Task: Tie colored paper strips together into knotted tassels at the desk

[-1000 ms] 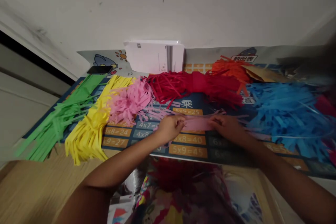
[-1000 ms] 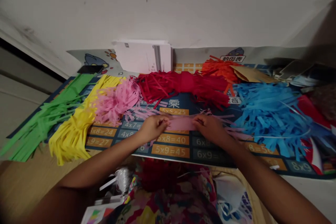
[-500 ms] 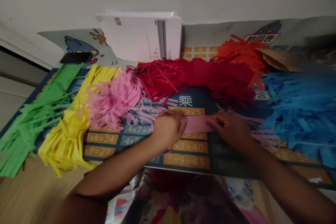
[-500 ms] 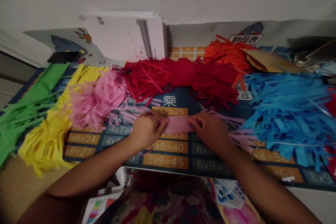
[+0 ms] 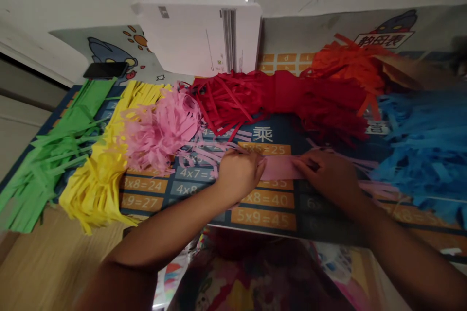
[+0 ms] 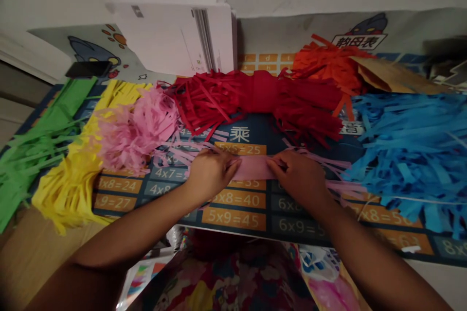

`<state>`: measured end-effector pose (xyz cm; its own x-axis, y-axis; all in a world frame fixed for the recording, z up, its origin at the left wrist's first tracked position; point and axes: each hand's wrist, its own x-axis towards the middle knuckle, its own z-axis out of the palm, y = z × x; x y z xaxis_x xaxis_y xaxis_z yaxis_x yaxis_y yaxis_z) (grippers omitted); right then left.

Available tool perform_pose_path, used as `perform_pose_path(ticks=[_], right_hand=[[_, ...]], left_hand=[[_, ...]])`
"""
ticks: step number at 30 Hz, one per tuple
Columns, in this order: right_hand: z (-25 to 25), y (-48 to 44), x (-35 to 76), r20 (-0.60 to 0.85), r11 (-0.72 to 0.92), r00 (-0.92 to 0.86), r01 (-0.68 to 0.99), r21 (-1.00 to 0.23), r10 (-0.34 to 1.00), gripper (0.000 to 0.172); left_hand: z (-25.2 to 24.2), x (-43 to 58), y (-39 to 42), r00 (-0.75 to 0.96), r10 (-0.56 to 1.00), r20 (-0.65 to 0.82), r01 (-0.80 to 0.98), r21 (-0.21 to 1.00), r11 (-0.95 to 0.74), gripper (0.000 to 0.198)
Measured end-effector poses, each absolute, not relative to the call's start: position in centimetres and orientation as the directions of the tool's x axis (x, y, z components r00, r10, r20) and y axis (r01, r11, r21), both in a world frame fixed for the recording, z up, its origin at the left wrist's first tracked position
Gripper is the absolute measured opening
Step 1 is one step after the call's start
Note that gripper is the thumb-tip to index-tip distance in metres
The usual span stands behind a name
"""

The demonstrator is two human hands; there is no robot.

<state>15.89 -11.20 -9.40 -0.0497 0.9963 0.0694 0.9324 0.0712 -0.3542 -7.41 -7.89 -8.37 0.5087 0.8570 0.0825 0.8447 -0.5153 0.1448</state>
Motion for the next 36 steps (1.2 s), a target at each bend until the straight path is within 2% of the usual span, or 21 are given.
perform_pose_path(ticks=[2, 4, 7, 8, 10, 12, 14, 17, 20, 26, 28, 31, 34, 36], right_hand=[[-9.4, -11.2, 15.8, 0.067, 0.062, -0.041, 0.936, -0.346, 0.997, 0.032], [-9.1, -11.3, 15.7, 0.075, 0.018, 0.007, 0.949, -0.315, 0.997, 0.028], [-7.8, -11.9, 15.7, 0.226, -0.013, 0.052, 0.985, -0.174, 0.973, 0.027], [-7.2, -12.2, 15.8, 0.295, 0.028, 0.011, 0.991, -0.129, 0.955, 0.026], [-6.4, -12.8, 16.0, 0.343, 0.246, -0.205, 0.966, -0.08, 0.917, 0.025], [-6.1, -13.0, 16.3, 0.256, 0.499, -0.461, 0.859, -0.111, 0.85, 0.032], [-6.3, -12.7, 16.6, 0.146, 0.615, -0.598, 0.771, -0.163, 0.788, 0.039], [-7.1, -11.8, 17.1, 0.113, 0.596, -0.586, 0.774, -0.214, 0.802, 0.041], [-7.7, -11.1, 17.7, 0.132, 0.565, -0.552, 0.776, -0.282, 0.824, 0.037], [-7.8, -11.1, 17.9, 0.185, 0.559, -0.531, 0.741, -0.372, 0.827, 0.031], [-7.9, -10.9, 17.9, 0.201, 0.571, -0.538, 0.727, -0.382, 0.819, 0.027], [-8.5, -10.3, 18.2, 0.227, 0.572, -0.528, 0.714, -0.403, 0.819, 0.019], [-9.2, -9.9, 18.7, 0.215, 0.546, -0.511, 0.692, -0.471, 0.832, 0.024], [-9.3, -10.0, 18.8, 0.224, 0.541, -0.499, 0.699, -0.467, 0.837, 0.022]], left_hand=[[-8.4, -7.4, -8.0, 0.505, 0.858, 0.092, 0.845, 0.15, -0.513, 0.031], [-8.2, -7.4, -8.0, 0.508, 0.844, 0.171, 0.838, 0.129, -0.531, 0.027], [-7.7, -7.7, -7.7, 0.676, 0.684, 0.272, 0.702, 0.041, -0.711, 0.023], [-7.4, -7.7, -7.6, 0.763, 0.598, 0.245, 0.615, 0.008, -0.788, 0.025], [-6.6, -7.7, -7.4, 0.887, 0.446, 0.12, 0.452, -0.036, -0.891, 0.028], [-5.6, -7.3, -7.6, 0.916, 0.401, 0.016, 0.401, -0.077, -0.913, 0.027], [-4.7, -6.5, -8.2, 0.905, 0.425, -0.03, 0.419, -0.129, -0.899, 0.029], [-4.1, -5.2, -9.1, 0.876, 0.478, -0.063, 0.459, -0.194, -0.867, 0.035], [-4.6, -5.0, -9.3, 0.859, 0.511, -0.027, 0.492, -0.229, -0.84, 0.023], [-5.7, -7.0, -8.8, 0.792, 0.602, 0.102, 0.611, -0.091, -0.787, 0.021], [-5.8, -7.4, -8.6, 0.782, 0.61, 0.125, 0.619, -0.052, -0.784, 0.025], [-6.0, -7.8, -8.3, 0.789, 0.595, 0.151, 0.601, 0.009, -0.799, 0.021], [-6.2, -8.4, -7.7, 0.767, 0.621, 0.161, 0.614, 0.096, -0.783, 0.023], [-6.3, -8.8, -7.4, 0.757, 0.63, 0.173, 0.613, 0.146, -0.776, 0.02]])
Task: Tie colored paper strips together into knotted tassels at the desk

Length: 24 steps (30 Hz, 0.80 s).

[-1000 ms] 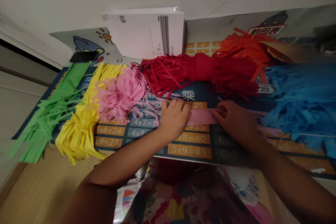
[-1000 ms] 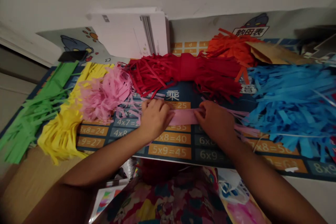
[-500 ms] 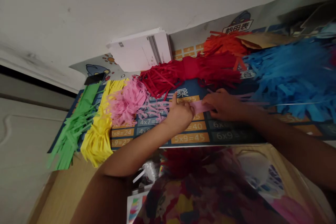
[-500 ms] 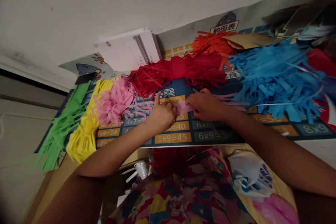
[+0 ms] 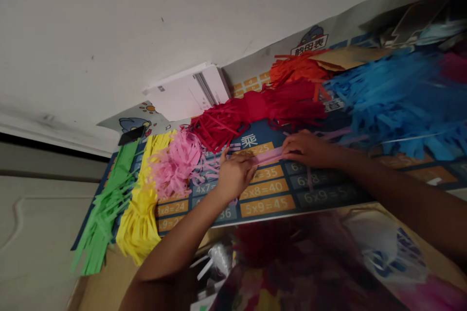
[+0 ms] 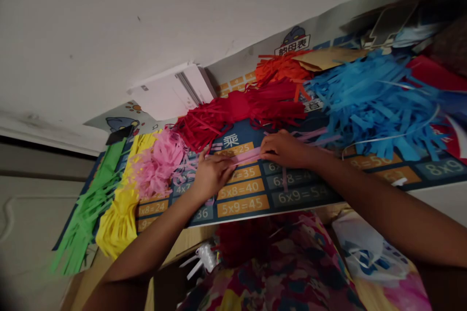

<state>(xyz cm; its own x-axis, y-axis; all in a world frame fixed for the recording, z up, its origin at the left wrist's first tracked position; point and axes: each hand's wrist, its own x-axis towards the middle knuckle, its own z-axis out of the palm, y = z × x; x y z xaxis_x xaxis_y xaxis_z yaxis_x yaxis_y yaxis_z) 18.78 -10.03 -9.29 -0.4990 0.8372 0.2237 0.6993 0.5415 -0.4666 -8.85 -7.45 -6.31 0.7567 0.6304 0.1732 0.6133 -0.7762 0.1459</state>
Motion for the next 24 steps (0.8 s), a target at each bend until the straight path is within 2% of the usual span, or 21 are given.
perform_pose_path(ticks=[2, 4, 7, 9, 11, 15, 18, 24], right_hand=[[-9.1, -10.5, 18.5, 0.271, 0.561, -0.491, 0.738, -0.375, 0.828, 0.018], [-8.7, -11.2, 17.9, 0.328, 0.589, -0.508, 0.775, -0.231, 0.796, 0.015], [-8.4, -12.1, 17.2, 0.385, 0.646, -0.572, 0.758, -0.088, 0.724, 0.022], [-8.6, -12.3, 17.2, 0.393, 0.668, -0.586, 0.737, -0.104, 0.709, 0.023], [-9.1, -12.1, 17.5, 0.392, 0.65, -0.55, 0.735, -0.193, 0.738, 0.023], [-10.0, -11.3, 18.2, 0.293, 0.517, -0.431, 0.772, -0.37, 0.853, 0.025], [-9.9, -10.8, 18.0, 0.175, 0.386, -0.344, 0.838, -0.386, 0.922, 0.028], [-8.7, -10.4, 16.8, 0.068, 0.234, -0.225, 0.909, -0.344, 0.972, 0.025]], left_hand=[[-6.5, -9.1, -7.4, 0.771, 0.602, 0.208, 0.584, 0.149, -0.798, 0.019], [-6.8, -9.2, -7.5, 0.791, 0.554, 0.259, 0.545, 0.111, -0.831, 0.02], [-7.4, -9.1, -8.0, 0.805, 0.499, 0.322, 0.507, 0.066, -0.86, 0.018], [-7.6, -9.1, -8.2, 0.793, 0.498, 0.351, 0.509, 0.067, -0.858, 0.018], [-7.7, -9.2, -8.2, 0.766, 0.532, 0.362, 0.534, 0.102, -0.839, 0.017], [-7.3, -9.3, -7.6, 0.67, 0.695, 0.26, 0.631, 0.293, -0.718, 0.016], [-7.0, -8.9, -6.8, 0.615, 0.775, 0.143, 0.685, 0.391, -0.615, 0.019], [-7.3, -8.2, -6.0, 0.557, 0.815, 0.157, 0.729, 0.378, -0.571, 0.024]])
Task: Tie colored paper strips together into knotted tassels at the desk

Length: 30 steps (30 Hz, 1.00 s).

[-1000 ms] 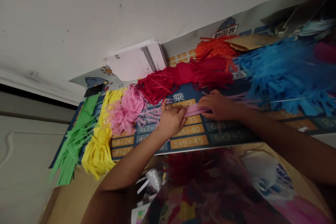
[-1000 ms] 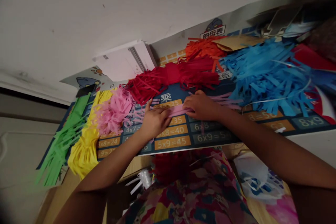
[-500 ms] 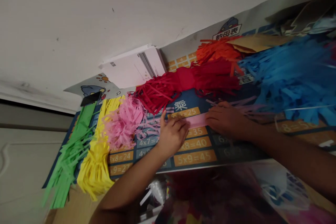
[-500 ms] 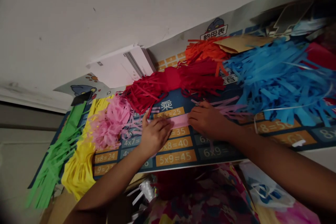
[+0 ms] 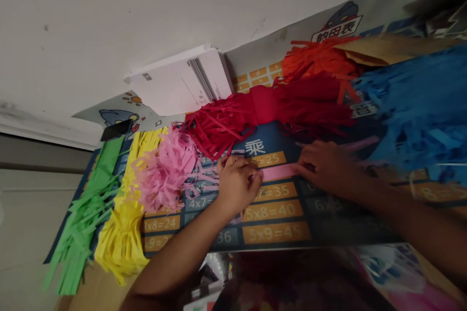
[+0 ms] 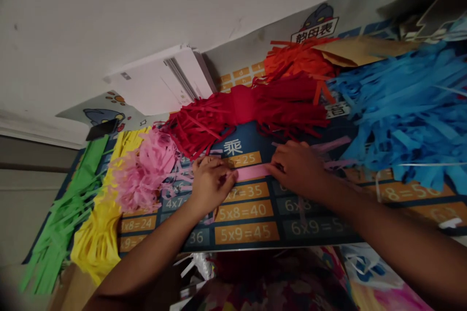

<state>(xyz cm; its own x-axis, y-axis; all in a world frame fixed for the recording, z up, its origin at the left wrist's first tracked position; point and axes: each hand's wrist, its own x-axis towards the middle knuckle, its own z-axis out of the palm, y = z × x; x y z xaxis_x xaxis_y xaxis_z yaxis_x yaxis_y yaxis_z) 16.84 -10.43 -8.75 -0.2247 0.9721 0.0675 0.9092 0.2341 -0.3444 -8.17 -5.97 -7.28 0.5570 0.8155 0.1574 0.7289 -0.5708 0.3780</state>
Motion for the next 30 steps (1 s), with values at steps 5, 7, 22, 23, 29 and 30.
perform_pose_path(ticks=[5, 7, 22, 23, 29, 30], right_hand=[[-9.0, -10.2, 16.7, 0.088, 0.236, -0.219, 0.923, -0.305, 0.972, 0.026], [-9.3, -10.1, 16.7, 0.104, 0.249, -0.229, 0.927, -0.28, 0.968, 0.027], [-7.0, -11.0, 16.0, 0.228, 0.678, -0.685, 0.725, 0.119, 0.692, 0.016], [-7.1, -10.6, 15.9, 0.228, 0.681, -0.688, 0.723, 0.12, 0.69, 0.017], [-7.0, -9.6, 16.2, 0.243, 0.621, -0.605, 0.784, 0.016, 0.758, 0.016], [-6.8, -9.9, 16.1, 0.242, 0.641, -0.63, 0.767, 0.038, 0.738, 0.015]], left_hand=[[-7.8, -8.1, -5.9, 0.553, 0.815, 0.172, 0.743, 0.342, -0.576, 0.023], [-8.0, -8.0, -5.9, 0.552, 0.814, 0.182, 0.751, 0.315, -0.58, 0.024], [-5.4, -7.3, -7.0, 0.927, 0.345, 0.15, 0.374, -0.265, -0.889, 0.022], [-5.3, -7.1, -7.0, 0.924, 0.357, 0.137, 0.382, -0.263, -0.886, 0.022], [-5.7, -6.8, -6.7, 0.875, 0.457, 0.159, 0.483, -0.22, -0.848, 0.014], [-5.8, -6.8, -6.7, 0.874, 0.462, 0.153, 0.486, -0.219, -0.846, 0.014]])
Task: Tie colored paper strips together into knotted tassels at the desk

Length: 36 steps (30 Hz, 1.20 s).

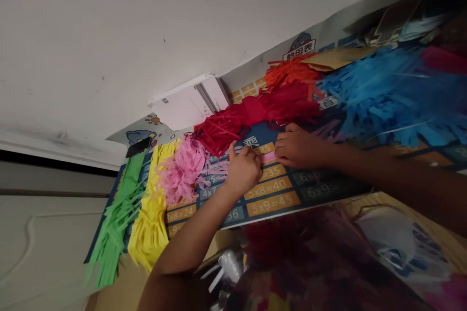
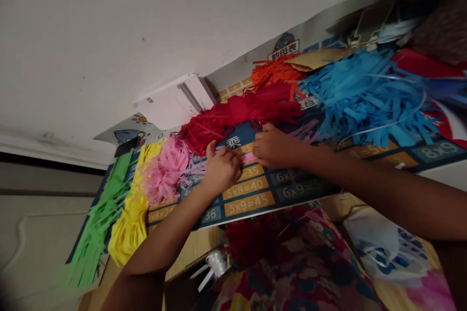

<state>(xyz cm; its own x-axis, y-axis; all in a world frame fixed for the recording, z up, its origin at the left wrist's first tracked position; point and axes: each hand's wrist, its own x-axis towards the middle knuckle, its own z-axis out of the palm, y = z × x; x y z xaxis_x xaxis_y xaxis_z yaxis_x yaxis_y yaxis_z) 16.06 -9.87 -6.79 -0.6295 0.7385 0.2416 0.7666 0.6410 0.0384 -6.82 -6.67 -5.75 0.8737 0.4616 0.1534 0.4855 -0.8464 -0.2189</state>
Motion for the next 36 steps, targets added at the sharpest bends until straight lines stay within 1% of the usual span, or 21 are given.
perform_pose_path(ticks=[3, 5, 9, 11, 13, 15, 18, 20, 22, 27, 32, 34, 36], right_hand=[[-6.4, -10.5, 15.4, 0.207, 0.69, -0.698, 0.714, 0.118, 0.686, 0.012], [-6.6, -10.6, 14.8, 0.205, 0.675, -0.687, 0.726, 0.136, 0.697, 0.01], [-7.4, -10.4, 14.0, 0.291, 0.593, -0.593, 0.799, 0.098, 0.751, 0.01], [-7.7, -10.4, 14.2, 0.315, 0.584, -0.579, 0.807, 0.089, 0.752, 0.012], [-8.0, -10.5, 14.9, 0.314, 0.593, -0.583, 0.802, 0.075, 0.749, 0.017], [-8.3, -10.5, 16.1, 0.311, 0.588, -0.562, 0.809, 0.013, 0.766, 0.023], [-9.2, -10.3, 17.9, 0.322, 0.52, -0.447, 0.833, -0.189, 0.834, 0.024], [-9.8, -10.1, 18.5, 0.3, 0.448, -0.361, 0.839, -0.308, 0.883, 0.022], [-10.0, -9.9, 18.7, 0.253, 0.387, -0.31, 0.847, -0.364, 0.917, 0.023], [-9.5, -9.6, 18.0, 0.158, 0.294, -0.252, 0.875, -0.384, 0.955, 0.019], [-9.4, -9.3, 17.7, 0.126, 0.254, -0.222, 0.88, -0.402, 0.967, 0.017], [-9.6, -9.4, 17.7, 0.141, 0.247, -0.207, 0.885, -0.395, 0.968, 0.016], [-9.6, -9.6, 17.6, 0.218, 0.298, -0.233, 0.89, -0.345, 0.948, 0.012]], left_hand=[[-5.8, -6.8, -6.7, 0.879, 0.459, 0.128, 0.477, -0.231, -0.848, 0.017], [-5.9, -6.8, -6.7, 0.872, 0.47, 0.139, 0.49, -0.231, -0.84, 0.017], [-6.2, -7.1, -6.6, 0.842, 0.496, 0.214, 0.531, -0.166, -0.831, 0.017], [-6.4, -7.5, -6.4, 0.835, 0.49, 0.249, 0.529, -0.124, -0.839, 0.022], [-6.6, -8.1, -6.2, 0.827, 0.489, 0.276, 0.527, -0.077, -0.847, 0.024], [-6.8, -8.7, -6.1, 0.807, 0.511, 0.297, 0.54, -0.019, -0.841, 0.022], [-7.2, -9.3, -5.9, 0.744, 0.597, 0.3, 0.601, 0.09, -0.794, 0.016], [-7.4, -9.5, -5.7, 0.702, 0.663, 0.26, 0.644, 0.167, -0.747, 0.015], [-7.4, -9.5, -5.5, 0.677, 0.705, 0.212, 0.672, 0.214, -0.709, 0.016], [-7.4, -9.0, -5.1, 0.65, 0.742, 0.162, 0.703, 0.241, -0.669, 0.017], [-7.3, -8.5, -4.7, 0.65, 0.749, 0.129, 0.716, 0.227, -0.66, 0.016], [-7.3, -8.5, -4.7, 0.644, 0.753, 0.135, 0.719, 0.232, -0.655, 0.014], [-7.3, -8.6, -4.8, 0.646, 0.74, 0.19, 0.706, 0.221, -0.673, 0.008]])
